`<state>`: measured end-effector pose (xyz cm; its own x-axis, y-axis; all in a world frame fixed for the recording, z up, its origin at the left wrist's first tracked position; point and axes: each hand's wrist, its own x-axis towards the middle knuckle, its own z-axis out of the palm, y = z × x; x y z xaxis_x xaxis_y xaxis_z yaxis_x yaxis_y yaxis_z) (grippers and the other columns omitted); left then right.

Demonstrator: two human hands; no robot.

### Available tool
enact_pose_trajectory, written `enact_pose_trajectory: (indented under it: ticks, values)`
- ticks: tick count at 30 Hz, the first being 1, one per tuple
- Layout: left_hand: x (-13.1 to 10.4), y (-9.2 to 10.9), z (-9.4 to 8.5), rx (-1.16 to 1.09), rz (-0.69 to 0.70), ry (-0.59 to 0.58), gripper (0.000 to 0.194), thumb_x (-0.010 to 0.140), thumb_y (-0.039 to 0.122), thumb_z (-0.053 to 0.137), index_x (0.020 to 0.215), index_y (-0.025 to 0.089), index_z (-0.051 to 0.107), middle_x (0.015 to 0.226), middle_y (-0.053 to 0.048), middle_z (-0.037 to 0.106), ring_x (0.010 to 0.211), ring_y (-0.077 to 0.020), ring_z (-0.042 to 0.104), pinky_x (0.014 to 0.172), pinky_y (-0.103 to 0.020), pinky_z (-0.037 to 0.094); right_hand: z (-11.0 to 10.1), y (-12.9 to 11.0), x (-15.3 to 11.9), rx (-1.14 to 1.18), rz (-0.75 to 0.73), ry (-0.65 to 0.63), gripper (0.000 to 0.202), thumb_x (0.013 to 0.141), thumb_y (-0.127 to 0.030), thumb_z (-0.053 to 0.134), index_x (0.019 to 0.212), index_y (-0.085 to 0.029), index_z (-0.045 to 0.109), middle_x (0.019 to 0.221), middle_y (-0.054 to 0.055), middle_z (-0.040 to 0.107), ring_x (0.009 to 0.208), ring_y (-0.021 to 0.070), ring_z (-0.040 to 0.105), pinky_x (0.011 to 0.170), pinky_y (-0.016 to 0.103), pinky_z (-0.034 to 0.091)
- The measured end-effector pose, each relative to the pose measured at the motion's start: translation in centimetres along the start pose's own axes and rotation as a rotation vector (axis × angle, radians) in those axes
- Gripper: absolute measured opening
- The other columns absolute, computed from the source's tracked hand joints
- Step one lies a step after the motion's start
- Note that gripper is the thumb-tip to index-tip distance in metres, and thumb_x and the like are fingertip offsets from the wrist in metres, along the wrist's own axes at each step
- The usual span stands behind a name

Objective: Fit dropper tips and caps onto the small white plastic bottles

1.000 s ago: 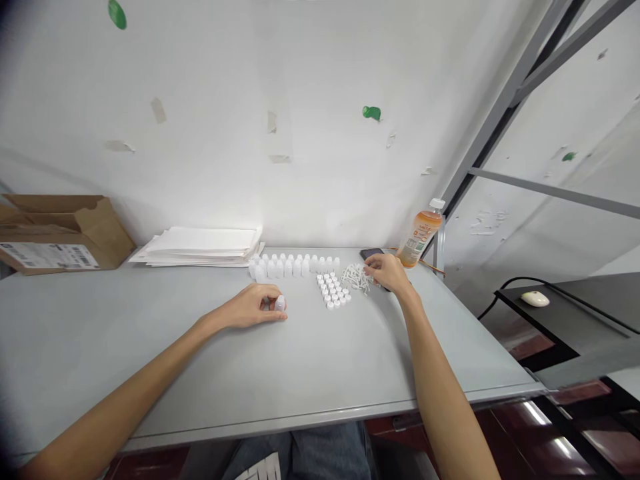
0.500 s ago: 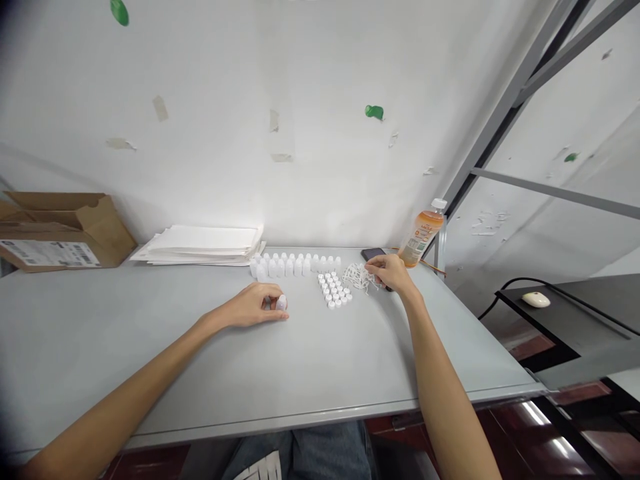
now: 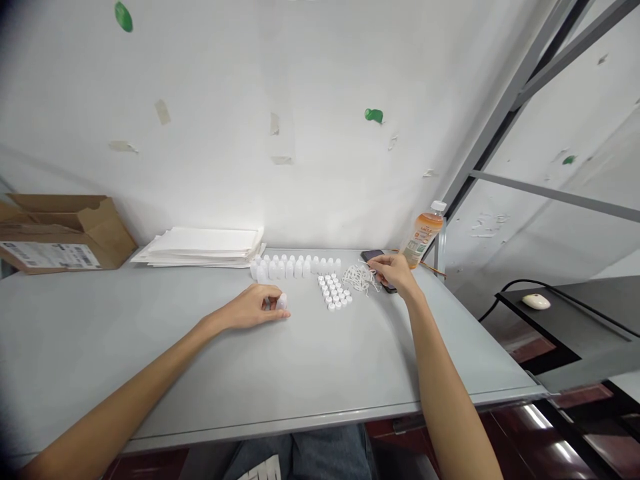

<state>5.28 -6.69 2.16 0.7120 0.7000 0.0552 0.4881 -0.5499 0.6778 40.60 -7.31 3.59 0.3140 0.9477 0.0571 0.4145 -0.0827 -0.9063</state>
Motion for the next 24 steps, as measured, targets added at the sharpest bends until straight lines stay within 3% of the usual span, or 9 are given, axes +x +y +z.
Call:
enact_pose_trajectory:
  ticks: [9, 16, 24]
  values:
    - [0.0, 0.3, 0.0, 0.019, -0.002, -0.001, 0.039, 0.078, 0.048, 0.062, 0.061, 0.018, 0.043, 0.064, 0.003, 0.049, 0.063, -0.0132, 0.045, 0.056, -0.025, 0.03, 0.0, 0.0, 0.0, 0.015, -0.014, 0.053, 0.037, 0.059, -0.045, 0.078, 0.069, -0.011, 0.067, 0.038, -0.002, 0.047, 0.033, 0.0059, 0.035, 0.033, 0.02, 0.027]
    - [0.0, 0.2, 0.1, 0.043, -0.006, 0.007, 0.041, 0.078, 0.05, 0.062, 0.061, 0.018, 0.042, 0.065, 0.002, 0.049, 0.063, -0.0134, 0.046, 0.056, -0.026, 0.029, 0.2, -0.9, -0.4, 0.118, -0.046, 0.123, 0.037, 0.054, -0.043, 0.08, 0.07, -0.012, 0.067, 0.06, 0.004, 0.06, 0.041, 0.0078, 0.044, 0.034, 0.021, 0.028]
    - [0.0, 0.0, 0.1, 0.046, 0.012, 0.005, 0.04, 0.079, 0.049, 0.062, 0.061, 0.018, 0.043, 0.064, 0.003, 0.049, 0.064, -0.0135, 0.046, 0.057, -0.025, 0.03, 0.3, -1.5, -0.7, 0.215, -0.025, 0.11, 0.043, 0.051, -0.045, 0.084, 0.073, -0.011, 0.067, 0.059, 0.002, 0.058, 0.04, 0.0061, 0.039, 0.034, 0.022, 0.023]
